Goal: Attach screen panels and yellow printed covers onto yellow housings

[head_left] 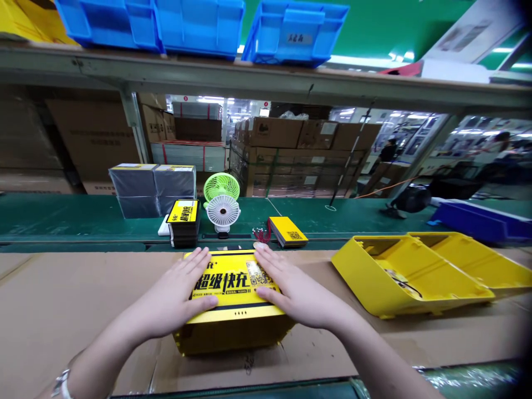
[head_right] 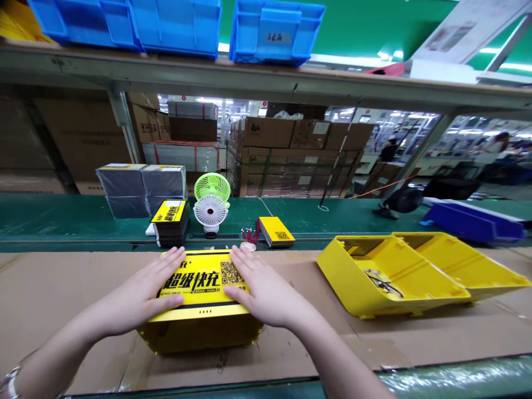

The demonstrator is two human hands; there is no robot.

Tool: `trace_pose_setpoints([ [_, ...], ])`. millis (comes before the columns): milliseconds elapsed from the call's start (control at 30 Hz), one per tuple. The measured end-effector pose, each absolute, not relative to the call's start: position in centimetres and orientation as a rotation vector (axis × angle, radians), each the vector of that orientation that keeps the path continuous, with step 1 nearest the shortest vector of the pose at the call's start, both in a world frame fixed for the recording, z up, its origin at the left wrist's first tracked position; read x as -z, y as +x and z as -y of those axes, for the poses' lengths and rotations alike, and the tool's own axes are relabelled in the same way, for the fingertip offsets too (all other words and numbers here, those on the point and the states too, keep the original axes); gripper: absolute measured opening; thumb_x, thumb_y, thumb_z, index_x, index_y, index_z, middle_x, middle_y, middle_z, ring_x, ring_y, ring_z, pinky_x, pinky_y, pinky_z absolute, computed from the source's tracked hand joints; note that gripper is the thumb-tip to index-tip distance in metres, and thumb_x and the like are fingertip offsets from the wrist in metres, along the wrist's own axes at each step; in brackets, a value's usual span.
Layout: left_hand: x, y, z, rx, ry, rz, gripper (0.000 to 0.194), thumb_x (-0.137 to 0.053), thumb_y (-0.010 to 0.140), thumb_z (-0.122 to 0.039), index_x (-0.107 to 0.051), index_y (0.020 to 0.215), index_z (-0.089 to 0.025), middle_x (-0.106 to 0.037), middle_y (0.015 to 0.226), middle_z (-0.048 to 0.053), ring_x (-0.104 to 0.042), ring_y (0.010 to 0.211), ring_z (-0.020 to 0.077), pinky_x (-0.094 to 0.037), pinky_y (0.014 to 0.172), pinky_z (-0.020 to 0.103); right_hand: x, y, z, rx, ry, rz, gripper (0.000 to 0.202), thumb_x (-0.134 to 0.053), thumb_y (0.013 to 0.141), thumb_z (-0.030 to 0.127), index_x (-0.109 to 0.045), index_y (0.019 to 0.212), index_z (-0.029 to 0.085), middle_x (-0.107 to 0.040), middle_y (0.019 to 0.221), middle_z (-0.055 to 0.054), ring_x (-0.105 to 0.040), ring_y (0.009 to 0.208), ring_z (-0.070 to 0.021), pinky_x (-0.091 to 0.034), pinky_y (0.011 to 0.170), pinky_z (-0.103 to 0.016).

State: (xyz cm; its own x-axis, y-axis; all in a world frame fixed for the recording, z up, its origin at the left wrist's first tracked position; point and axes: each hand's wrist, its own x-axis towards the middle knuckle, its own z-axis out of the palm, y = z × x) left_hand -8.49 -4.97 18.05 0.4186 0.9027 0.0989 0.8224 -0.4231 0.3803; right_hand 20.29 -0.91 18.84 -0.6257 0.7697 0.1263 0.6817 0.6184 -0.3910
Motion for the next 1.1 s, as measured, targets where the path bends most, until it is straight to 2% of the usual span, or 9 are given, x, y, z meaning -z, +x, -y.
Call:
trace_pose_setpoints([
  [133,-17.6,-8.4,5.3,-0.444,2.392,-1.611,0.07,-0.035,0.083,-0.056,-0.011,0.142,-0.026,-0.009,0.15,0.003,-0.009,0.137,0.0238,-0.014,0.111,0.045,-18.1,20.3,0.9,-0.377,-1.326,2.474,0.068,-0.039,0.087,0.055,-0.014,0.142,0.025,-0.011,0.149,-0.001,-0.009,0.137,-0.0262,-0.013,0.112,-0.047],
  [333,-18.3,-3.6,4.4,-0.369,2.511,-1.54,0.077,-0.029,0.08,-0.064,-0.016,0.142,-0.02,-0.015,0.148,0.009,-0.009,0.137,0.0265,-0.009,0.11,0.05,-18.0,15.2,1.5,-0.326,-1.05,2.666,0.061,-0.035,0.09,0.046,-0.016,0.142,0.02,-0.013,0.148,-0.004,-0.009,0.137,-0.0242,-0.011,0.113,-0.045],
  [500,-18.4,-5.9,4.6,-0.413,2.482,-1.481,0.075,-0.038,0.079,-0.063,-0.016,0.141,-0.027,-0.016,0.149,0.004,-0.012,0.137,0.0258,-0.012,0.111,0.049,-18.9,17.3,1.3,-0.416,-1.127,2.607,0.069,-0.044,0.083,0.057,-0.023,0.141,0.024,-0.017,0.148,-0.002,-0.01,0.137,-0.0262,-0.01,0.112,-0.047],
  [667,-17.3,-9.7,6.2,-0.59,2.189,-1.513,0.065,-0.039,0.083,-0.054,-0.017,0.14,-0.033,-0.011,0.15,-0.002,-0.007,0.137,0.0236,-0.013,0.112,0.048,-18.6,22.5,1.9,-0.751,-1.234,2.341,0.071,-0.052,0.081,0.053,-0.019,0.141,0.032,-0.011,0.15,0.003,-0.007,0.137,-0.023,-0.011,0.112,-0.045],
  [800,-13.9,-9.2,8.5,-0.947,1.763,-1.482,0.058,-0.031,0.088,-0.049,-0.013,0.141,-0.034,-0.005,0.151,-0.008,-0.007,0.137,0.02,-0.015,0.113,0.041,-14.8,24.6,3.3,-1.133,-1.064,2.076,0.081,-0.065,0.073,0.046,-0.023,0.14,0.029,-0.022,0.148,-0.002,-0.021,0.134,-0.024,-0.024,0.109,-0.043],
  [867,-11.5,-8.3,9.6,-1.068,1.529,-1.471,0.059,-0.019,0.089,-0.049,-0.001,0.143,-0.031,-0.008,0.151,-0.006,-0.012,0.137,0.0194,-0.023,0.112,0.039,-11.9,24.3,4.2,-1.132,-1.125,1.99,0.086,-0.077,0.059,0.035,-0.037,0.135,0.024,-0.04,0.139,-0.007,-0.036,0.127,-0.0289,-0.032,0.104,-0.044],
  [967,-8.6,-7.4,10.9,-1.086,1.347,-1.434,0.059,0.0,0.088,-0.049,0.008,0.142,-0.028,-0.022,0.149,-0.005,-0.014,0.136,0.0182,-0.029,0.11,0.037,-8.3,22.9,5.0,-0.987,-1.378,1.828,0.035,-0.064,0.066,0.02,-0.065,0.101,0.02,-0.068,0.103,-0.009,-0.061,0.1,-0.0303,-0.051,0.083,-0.039],
  [1033,-8.0,-7.3,11.3,-1.049,1.373,-1.436,0.062,-0.001,0.087,-0.052,0.007,0.143,-0.028,-0.026,0.147,-0.004,-0.015,0.136,0.0196,-0.031,0.109,0.037,-7.7,22.3,5.0,-0.852,-1.476,1.787,0.015,-0.054,0.072,0.02,-0.067,0.078,0.019,-0.072,0.078,-0.008,-0.066,0.08,-0.0291,-0.053,0.066,-0.034],
  [1100,-8.7,-7.1,11.2,-1.059,1.391,-1.461,0.067,-0.014,0.086,-0.057,0.007,0.142,-0.029,-0.027,0.147,-0.003,-0.021,0.134,0.0232,-0.035,0.107,0.039,-8.7,22.4,4.8,-0.743,-1.527,1.78,0.02,-0.049,0.078,0.026,-0.067,0.072,0.019,-0.07,0.068,-0.006,-0.066,0.068,-0.0268,-0.051,0.055,-0.03],
])
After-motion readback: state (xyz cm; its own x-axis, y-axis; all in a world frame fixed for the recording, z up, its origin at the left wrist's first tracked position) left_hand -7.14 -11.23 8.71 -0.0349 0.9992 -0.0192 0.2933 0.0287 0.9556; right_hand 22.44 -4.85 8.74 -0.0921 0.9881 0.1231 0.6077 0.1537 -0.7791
